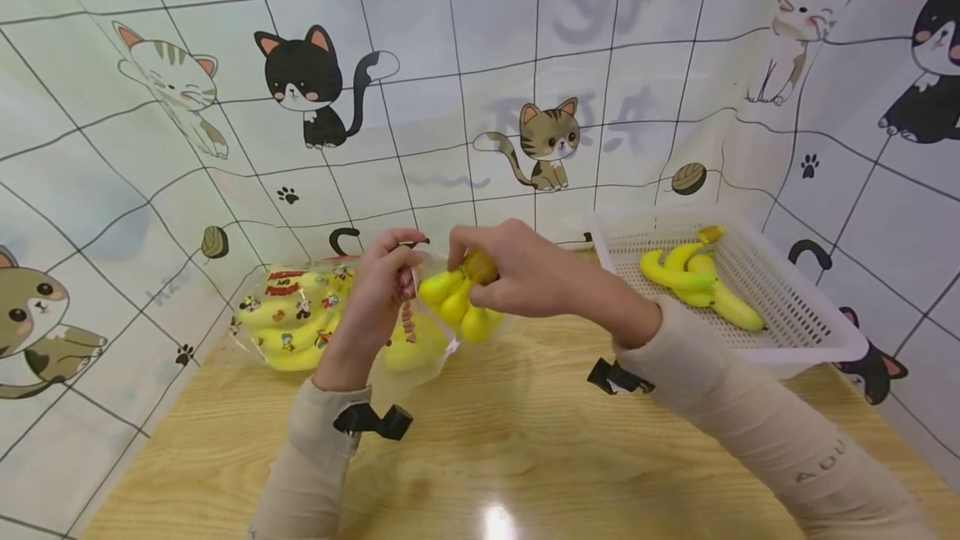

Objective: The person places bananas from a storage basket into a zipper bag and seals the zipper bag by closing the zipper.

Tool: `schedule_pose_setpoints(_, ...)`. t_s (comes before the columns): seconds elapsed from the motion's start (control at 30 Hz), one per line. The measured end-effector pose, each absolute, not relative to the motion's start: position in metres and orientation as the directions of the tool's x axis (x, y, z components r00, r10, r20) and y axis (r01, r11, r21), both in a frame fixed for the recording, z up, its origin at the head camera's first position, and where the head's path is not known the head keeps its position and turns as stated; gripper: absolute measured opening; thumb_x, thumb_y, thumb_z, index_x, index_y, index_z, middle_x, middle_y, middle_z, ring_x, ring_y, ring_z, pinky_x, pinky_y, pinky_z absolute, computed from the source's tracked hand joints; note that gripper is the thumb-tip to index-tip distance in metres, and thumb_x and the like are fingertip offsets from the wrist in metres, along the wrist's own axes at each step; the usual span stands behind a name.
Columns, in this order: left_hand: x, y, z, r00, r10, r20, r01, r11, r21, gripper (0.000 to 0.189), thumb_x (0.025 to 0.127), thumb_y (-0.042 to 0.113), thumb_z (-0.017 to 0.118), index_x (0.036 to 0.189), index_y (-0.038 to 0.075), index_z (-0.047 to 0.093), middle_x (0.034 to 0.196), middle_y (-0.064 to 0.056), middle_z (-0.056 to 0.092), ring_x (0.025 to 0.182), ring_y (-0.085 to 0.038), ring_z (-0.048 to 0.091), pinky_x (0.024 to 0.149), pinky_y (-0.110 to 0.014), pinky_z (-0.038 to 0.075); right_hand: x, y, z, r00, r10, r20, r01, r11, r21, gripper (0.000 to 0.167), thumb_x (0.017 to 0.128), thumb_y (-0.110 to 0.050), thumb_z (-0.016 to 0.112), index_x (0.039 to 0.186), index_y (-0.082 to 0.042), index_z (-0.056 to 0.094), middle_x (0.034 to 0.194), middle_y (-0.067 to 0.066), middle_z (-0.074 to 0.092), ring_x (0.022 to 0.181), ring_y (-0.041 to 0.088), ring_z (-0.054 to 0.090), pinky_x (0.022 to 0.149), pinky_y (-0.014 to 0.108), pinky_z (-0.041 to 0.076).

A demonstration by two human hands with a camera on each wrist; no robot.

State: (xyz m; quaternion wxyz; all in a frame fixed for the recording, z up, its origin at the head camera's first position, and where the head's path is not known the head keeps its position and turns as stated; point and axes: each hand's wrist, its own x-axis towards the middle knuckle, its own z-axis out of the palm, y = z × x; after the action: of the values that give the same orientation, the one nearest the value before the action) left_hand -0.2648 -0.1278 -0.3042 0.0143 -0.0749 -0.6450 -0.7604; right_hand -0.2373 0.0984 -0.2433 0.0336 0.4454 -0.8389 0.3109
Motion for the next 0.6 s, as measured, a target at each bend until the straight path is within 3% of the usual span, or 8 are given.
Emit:
schedule_pose_setpoints(0.17, -0.265, -0.128, -0.304, -0.991, 0.061, 0.123, 0.111, -0.165, 0.980, 0.027, 0.098, 0.005, 0.053, 0.124, 0.006, 0.059, 0.058, 0.003, 0.041, 0.049, -0.012, 0.037, 0.050, -0.021, 0.036, -0.238, 0.095, -0.246, -0.596, -0.744, 0.302, -0.768, 0.419, -0.485, 0.026, 0.085, 0.003, 0.062, 0.107, -0.011, 0.061, 0.093, 0.005, 0.069, 0.065, 0.011, 0.056, 0.059, 0.024, 0.054)
schedule_pose_setpoints(0.37, -0.264, -0.127, -0.306, -0.988, 0.054, 0.143, 0.133, -0.152, 0.979, 0.026, 0.096, 0.005, 0.054, 0.122, 0.007, 0.060, 0.056, 0.003, 0.041, 0.048, -0.012, 0.036, 0.049, -0.024, 0.034, -0.240, 0.090, -0.250, -0.593, -0.725, 0.351, -0.791, 0.444, -0.420, 0.026, 0.087, 0.002, 0.062, 0.110, -0.012, 0.063, 0.097, 0.004, 0.070, 0.068, 0.011, 0.056, 0.062, 0.024, 0.055)
schedule_pose_setpoints(0.47, -0.264, -0.126, -0.305, -0.985, 0.062, 0.163, 0.152, -0.152, 0.977, 0.026, 0.096, 0.005, 0.055, 0.122, 0.007, 0.060, 0.055, 0.004, 0.040, 0.048, -0.012, 0.035, 0.050, -0.024, 0.032, -0.241, 0.086, -0.251, -0.604, -0.709, 0.365, -0.789, 0.463, -0.405, 0.029, 0.088, 0.000, 0.063, 0.114, -0.012, 0.063, 0.101, 0.004, 0.071, 0.070, 0.011, 0.060, 0.064, 0.023, 0.057)
schedule_pose_setpoints(0.6, -0.264, -0.125, -0.305, -0.980, 0.077, 0.184, 0.171, -0.152, 0.974, 0.027, 0.095, 0.005, 0.055, 0.122, 0.007, 0.059, 0.055, 0.003, 0.040, 0.048, -0.012, 0.034, 0.051, -0.025, 0.032, -0.240, 0.082, -0.251, -0.630, -0.694, 0.350, -0.770, 0.496, -0.402, 0.039, 0.087, -0.002, 0.064, 0.124, -0.012, 0.059, 0.094, 0.003, 0.070, 0.066, 0.010, 0.061, 0.063, 0.023, 0.057)
